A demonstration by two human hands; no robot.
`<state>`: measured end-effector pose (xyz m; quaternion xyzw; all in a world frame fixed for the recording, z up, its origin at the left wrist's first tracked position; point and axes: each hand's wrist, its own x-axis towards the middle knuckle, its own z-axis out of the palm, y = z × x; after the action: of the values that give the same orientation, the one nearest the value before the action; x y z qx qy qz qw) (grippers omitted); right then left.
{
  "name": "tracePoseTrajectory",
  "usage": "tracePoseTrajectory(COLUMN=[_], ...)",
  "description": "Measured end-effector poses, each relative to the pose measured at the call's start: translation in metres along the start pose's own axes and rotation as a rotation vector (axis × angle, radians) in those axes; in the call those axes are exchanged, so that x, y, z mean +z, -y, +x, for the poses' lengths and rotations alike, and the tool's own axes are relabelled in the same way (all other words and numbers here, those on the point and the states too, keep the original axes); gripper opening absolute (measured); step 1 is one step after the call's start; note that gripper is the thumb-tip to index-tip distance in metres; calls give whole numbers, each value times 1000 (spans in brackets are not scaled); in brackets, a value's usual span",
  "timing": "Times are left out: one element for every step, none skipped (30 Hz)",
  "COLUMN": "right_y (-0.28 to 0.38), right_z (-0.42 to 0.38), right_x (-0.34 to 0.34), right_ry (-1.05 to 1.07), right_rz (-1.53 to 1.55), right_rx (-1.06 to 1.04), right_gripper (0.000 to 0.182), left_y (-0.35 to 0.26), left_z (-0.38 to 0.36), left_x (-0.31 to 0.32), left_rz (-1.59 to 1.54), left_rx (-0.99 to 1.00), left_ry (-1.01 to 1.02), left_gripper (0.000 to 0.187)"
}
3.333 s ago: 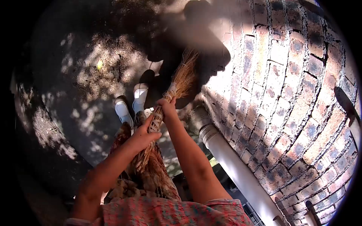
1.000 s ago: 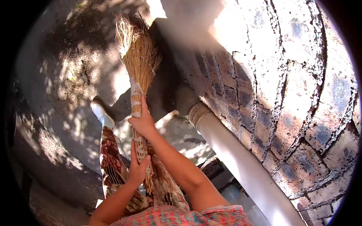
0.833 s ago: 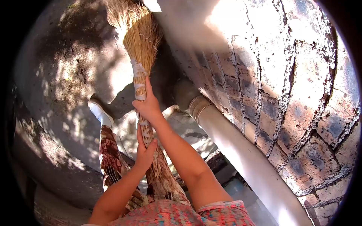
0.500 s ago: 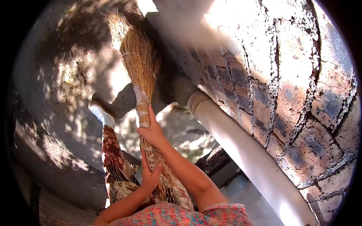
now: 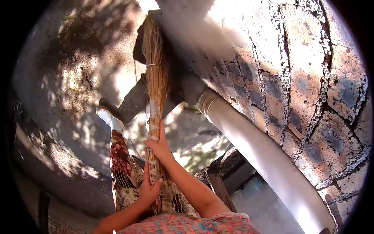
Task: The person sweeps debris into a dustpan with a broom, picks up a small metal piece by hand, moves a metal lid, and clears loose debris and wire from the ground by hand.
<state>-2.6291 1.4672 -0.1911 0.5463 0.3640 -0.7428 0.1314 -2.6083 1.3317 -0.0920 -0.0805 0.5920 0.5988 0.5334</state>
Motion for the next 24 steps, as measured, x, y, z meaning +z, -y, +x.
tracePoseTrajectory(right_y=[-3,-7,-15,-26,-33,-35,-24,-15,-12,-8,5,19,22,22,36,37,34,24,5,-15,-33,-34,-43,-28], right_z=[11,34,49,64,76,79,75,67,58,49,29,12,15,17,29,60,92,118,138,157,160,149,144,126], right_x=[-6,-13,3,26,61,99,131,155,162,158,154,150,143,138,139,141,154,177,215,262,303,345,375,398], right_ry=[-129,-202,-217,-226,-148,-85,17,129,191,200,197,191,127,54,2,-81,-100,-121,-135,-138,25,137,224,296], right_rz=[-20,-34,-38,-53,-47,-27,-12,-2,88,91,101,107,63,27,7,-16,5,26,18,-36,-39,-21,-69,-22], right_rx=[-60,10,69,129,138,148,190,236,215,173,156,154,82,7,38,2,27,61,89,124,168,253,247,297], right_gripper=[102,102,103,103,104,105,105,105,105,104,104,103,104,104,103,101,101,101,104,108,110,109,108,107], left_y=[15,5,-12,-25,-30,-40,-67,-70,-76,-81,-80,-75,-79,-81,-97,-111,-121,-122,-91,-92,-92,-130,-140,-150], left_z=[15,31,52,58,51,42,35,19,8,3,-9,-21,-20,-11,16,46,76,91,86,76,66,47,35,25], left_x=[-13,-33,-54,-71,-94,-114,-124,-122,-118,-114,-106,-99,-101,-113,-133,-155,-182,-213,-252,-275,-297,-308,-313,-316], left_rz=[133,140,112,73,-43,-145,-158,-166,-34,103,150,192,250,238,123,9,-41,-94,-50,-69,-85,-164,-172,-96], left_rx=[-57,-64,-335,-601,-511,-424,-508,-526,-393,-241,-163,-98,-82,-85,-189,-284,-397,-518,-358,-343,-322,-447,-453,-422], left_ry=[53,53,67,73,-61,-178,-218,-229,-252,-273,-225,-182,-149,-157,-33,93,90,86,-40,-174,-307,-433,-443,-501], left_gripper=[74,74,74,74,74,73,72,72,73,74,73,73,72,72,72,71,70,69,69,68,67,66,66,66])
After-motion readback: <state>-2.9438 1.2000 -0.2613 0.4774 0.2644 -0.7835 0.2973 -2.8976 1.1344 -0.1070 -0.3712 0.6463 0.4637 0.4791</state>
